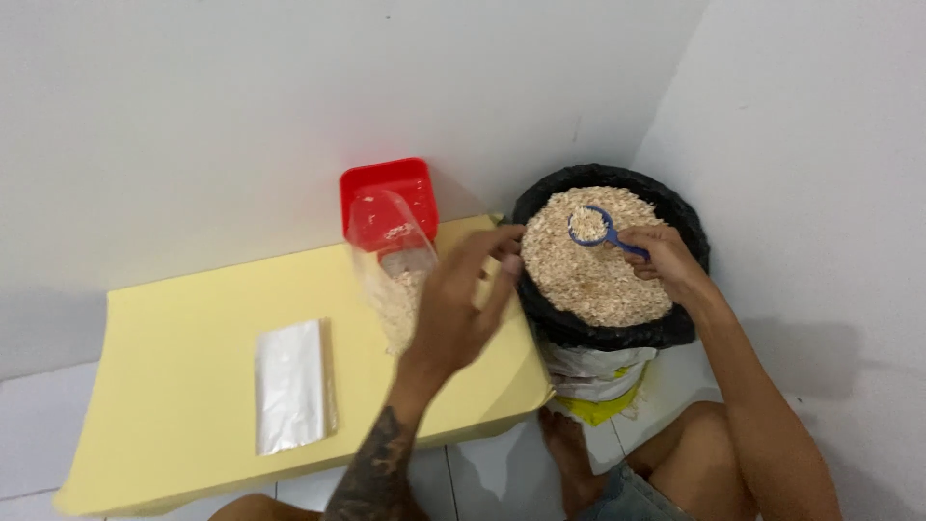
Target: The person weighs a bag of wood shavings on a scale and then uses a scoop to add more shavings from a bin into the bag.
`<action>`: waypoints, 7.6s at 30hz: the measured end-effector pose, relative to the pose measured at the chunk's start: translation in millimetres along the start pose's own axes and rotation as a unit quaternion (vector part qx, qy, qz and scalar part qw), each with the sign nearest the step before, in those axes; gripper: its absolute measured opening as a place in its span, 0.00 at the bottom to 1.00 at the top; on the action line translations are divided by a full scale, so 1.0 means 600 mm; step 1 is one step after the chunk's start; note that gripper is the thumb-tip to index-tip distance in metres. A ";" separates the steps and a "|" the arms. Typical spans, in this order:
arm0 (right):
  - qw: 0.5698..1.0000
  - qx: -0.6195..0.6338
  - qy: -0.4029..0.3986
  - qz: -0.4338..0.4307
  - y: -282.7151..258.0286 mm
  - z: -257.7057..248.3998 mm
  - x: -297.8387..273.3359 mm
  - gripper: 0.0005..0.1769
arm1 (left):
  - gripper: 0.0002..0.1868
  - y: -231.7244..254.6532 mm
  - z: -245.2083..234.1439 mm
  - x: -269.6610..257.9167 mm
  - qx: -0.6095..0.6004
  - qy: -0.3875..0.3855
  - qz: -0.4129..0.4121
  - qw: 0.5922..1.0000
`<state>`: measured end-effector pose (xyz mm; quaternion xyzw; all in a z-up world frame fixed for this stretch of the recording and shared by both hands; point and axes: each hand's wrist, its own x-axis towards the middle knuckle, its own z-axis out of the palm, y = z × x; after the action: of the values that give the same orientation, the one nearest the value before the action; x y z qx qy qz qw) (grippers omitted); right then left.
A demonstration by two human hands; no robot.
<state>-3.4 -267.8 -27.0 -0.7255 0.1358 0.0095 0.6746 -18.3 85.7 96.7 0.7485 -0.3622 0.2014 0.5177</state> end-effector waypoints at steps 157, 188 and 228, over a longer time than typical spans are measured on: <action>0.590 -0.669 -0.014 -0.453 -0.302 0.425 -0.071 0.14 | 0.10 -0.097 -0.218 -0.019 0.291 0.011 -0.147 0.945; 0.913 -0.391 0.010 -0.118 0.073 0.036 -0.010 0.18 | 0.15 -0.204 0.252 -0.075 0.045 -0.026 -0.240 0.969; 0.921 -0.387 0.040 0.000 0.070 0.030 0.015 0.19 | 0.20 -0.255 0.262 -0.091 0.079 -0.073 -0.181 0.978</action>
<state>-0.4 -254.2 -71.4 -0.9297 0.1484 0.0324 0.3357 48.9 -10.1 -96.6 0.8529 -0.2402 0.0767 0.4571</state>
